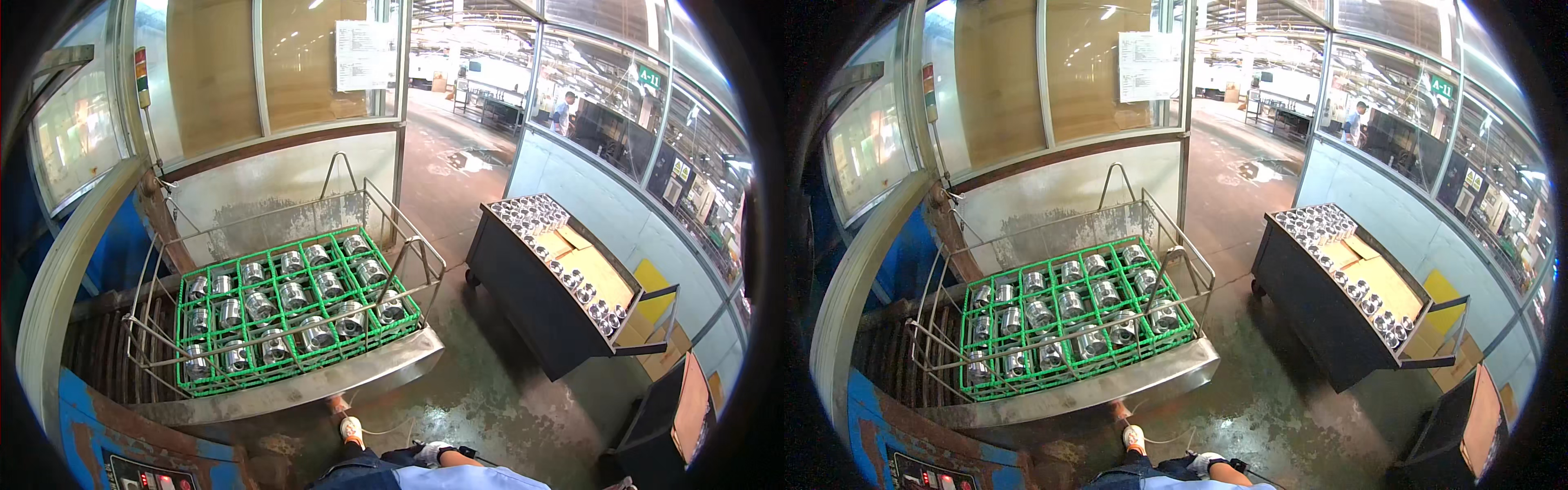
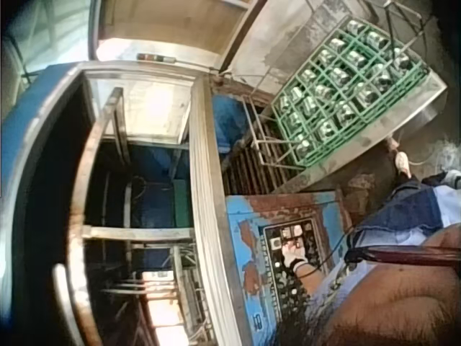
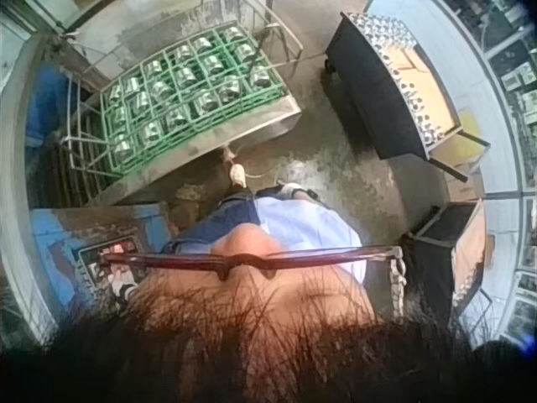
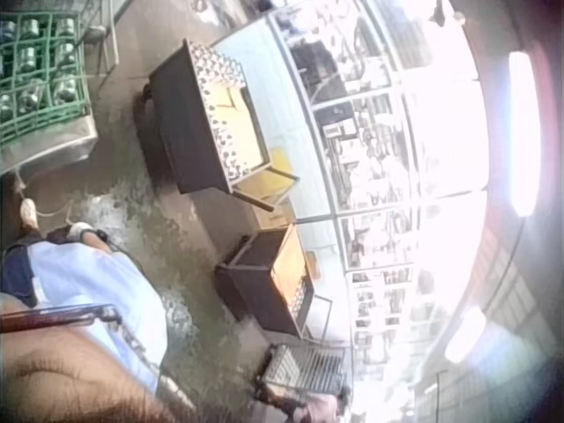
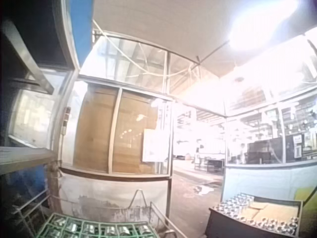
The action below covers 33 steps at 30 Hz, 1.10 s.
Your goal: Operating a parts washer by loading crates with metal cylinders, placing them into the machine, and unloading them into a cart.
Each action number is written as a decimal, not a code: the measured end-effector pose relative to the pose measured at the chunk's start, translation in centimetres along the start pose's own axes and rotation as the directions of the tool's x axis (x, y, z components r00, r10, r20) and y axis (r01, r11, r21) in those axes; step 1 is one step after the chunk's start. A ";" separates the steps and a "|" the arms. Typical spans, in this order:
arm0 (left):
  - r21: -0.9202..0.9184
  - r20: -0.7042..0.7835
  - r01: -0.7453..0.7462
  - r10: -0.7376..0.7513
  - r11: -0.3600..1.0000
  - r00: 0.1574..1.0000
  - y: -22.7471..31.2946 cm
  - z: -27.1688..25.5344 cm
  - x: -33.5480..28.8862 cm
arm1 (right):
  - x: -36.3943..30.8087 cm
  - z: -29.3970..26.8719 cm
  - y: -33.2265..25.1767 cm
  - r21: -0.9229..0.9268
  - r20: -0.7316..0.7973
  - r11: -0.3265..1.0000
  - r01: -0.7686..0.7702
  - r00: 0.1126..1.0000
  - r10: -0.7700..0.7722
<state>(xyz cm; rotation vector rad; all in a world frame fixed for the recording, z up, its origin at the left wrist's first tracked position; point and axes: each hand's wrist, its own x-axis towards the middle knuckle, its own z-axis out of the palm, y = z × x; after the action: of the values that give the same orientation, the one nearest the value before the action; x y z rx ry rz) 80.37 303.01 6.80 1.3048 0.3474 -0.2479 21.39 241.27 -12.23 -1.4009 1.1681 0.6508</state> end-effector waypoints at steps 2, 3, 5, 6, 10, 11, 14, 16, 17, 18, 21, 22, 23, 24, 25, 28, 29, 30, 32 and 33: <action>-0.019 0.007 0.003 -0.003 1.000 1.000 0.2 -0.3 0.4 | -0.6 0.3 -0.6 -0.107 -0.041 0.991 -0.084 0.996 0.080; -0.035 0.014 0.006 -0.005 0.999 1.000 0.3 -0.4 0.6 | -0.9 0.4 -1.0 -0.134 -0.058 0.990 -0.047 0.998 0.039; -0.084 0.022 0.010 -0.008 0.996 1.000 0.5 -0.8 1.2 | -1.5 0.6 -1.9 -0.144 -0.047 0.986 -0.086 0.996 0.080; -0.130 0.021 0.009 -0.006 0.991 1.000 0.7 -1.0 1.5 | -1.7 0.8 -2.3 -0.173 -0.046 0.982 -0.079 0.996 0.072; -0.609 0.086 0.088 -0.045 0.788 0.995 1.4 -2.0 2.7 | -1.8 1.4 -3.5 -0.202 0.026 0.968 -0.146 0.988 0.155; -0.897 0.171 0.182 -0.064 0.402 0.983 1.6 -2.4 2.8 | -1.7 1.6 -3.6 -0.203 0.039 0.961 -0.186 0.979 0.198; -0.514 0.409 0.167 -0.069 -0.841 0.910 2.0 -3.4 3.5 | -2.0 2.0 -4.2 -0.151 0.033 0.973 -0.177 0.982 0.184; -0.388 0.472 0.143 -0.063 -0.910 0.880 2.1 -4.0 3.9 | -2.5 2.2 -4.6 -0.214 0.032 0.972 -0.098 0.994 0.107; -0.361 0.493 0.135 -0.065 -0.923 0.868 2.2 -4.3 4.2 | -2.9 2.3 -4.8 -0.229 0.039 0.969 -0.097 0.993 0.108; -0.343 0.509 0.132 -0.065 -0.930 0.858 2.2 -4.6 4.5 | -3.2 2.5 -5.1 -0.216 0.021 0.970 -0.112 0.993 0.119; -0.329 0.532 0.130 -0.069 -0.936 0.844 2.4 -5.4 5.2 | -4.2 2.9 -5.8 -0.164 -0.020 0.976 -0.141 0.990 0.140; -0.324 0.537 0.131 -0.068 -0.937 0.841 2.4 -5.7 5.5 | -4.4 3.1 -6.1 -0.137 -0.024 0.980 -0.141 0.990 0.139; -0.321 0.547 0.133 -0.069 -0.938 0.834 2.4 -6.0 5.7 | -4.5 3.3 -6.4 -0.105 -0.016 0.979 -0.176 0.984 0.175; -0.322 0.550 0.135 -0.069 -0.937 0.832 2.4 -6.3 5.9 | -4.5 3.5 -6.6 -0.124 -0.040 0.983 -0.134 0.991 0.130; -0.320 0.557 0.138 -0.068 -0.937 0.828 2.4 -6.6 6.1 | -4.5 3.7 -6.8 -0.139 -0.053 0.982 -0.128 0.991 0.121; -0.318 0.572 0.144 -0.069 -0.937 0.817 2.3 -7.4 6.6 | -4.1 4.1 -7.0 -0.218 -0.058 0.971 -0.101 0.994 0.091; -0.351 0.569 0.162 -0.073 -0.922 0.819 2.3 -7.6 6.7 | -4.0 4.2 -6.9 -0.249 -0.058 0.961 -0.118 0.993 0.107; -0.306 0.581 0.145 -0.064 -0.941 0.812 2.5 -7.7 6.9 | -3.7 4.3 -6.8 -0.262 -0.062 0.961 -0.088 0.995 0.074; -0.290 0.585 0.134 -0.065 -0.948 0.808 2.7 -7.9 7.1 | -3.0 4.6 -6.4 -0.286 -0.058 0.953 -0.098 0.995 0.085; -0.278 0.586 0.133 -0.059 -0.951 0.808 2.8 -7.9 7.1 | -2.6 4.8 -6.2 -0.272 -0.080 0.958 -0.089 0.994 0.070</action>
<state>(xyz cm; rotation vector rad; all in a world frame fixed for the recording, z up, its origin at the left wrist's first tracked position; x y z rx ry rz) 87.06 311.48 4.79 -1.5528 0.6879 -0.2682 27.19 245.68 -8.40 -1.6274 1.2281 0.8533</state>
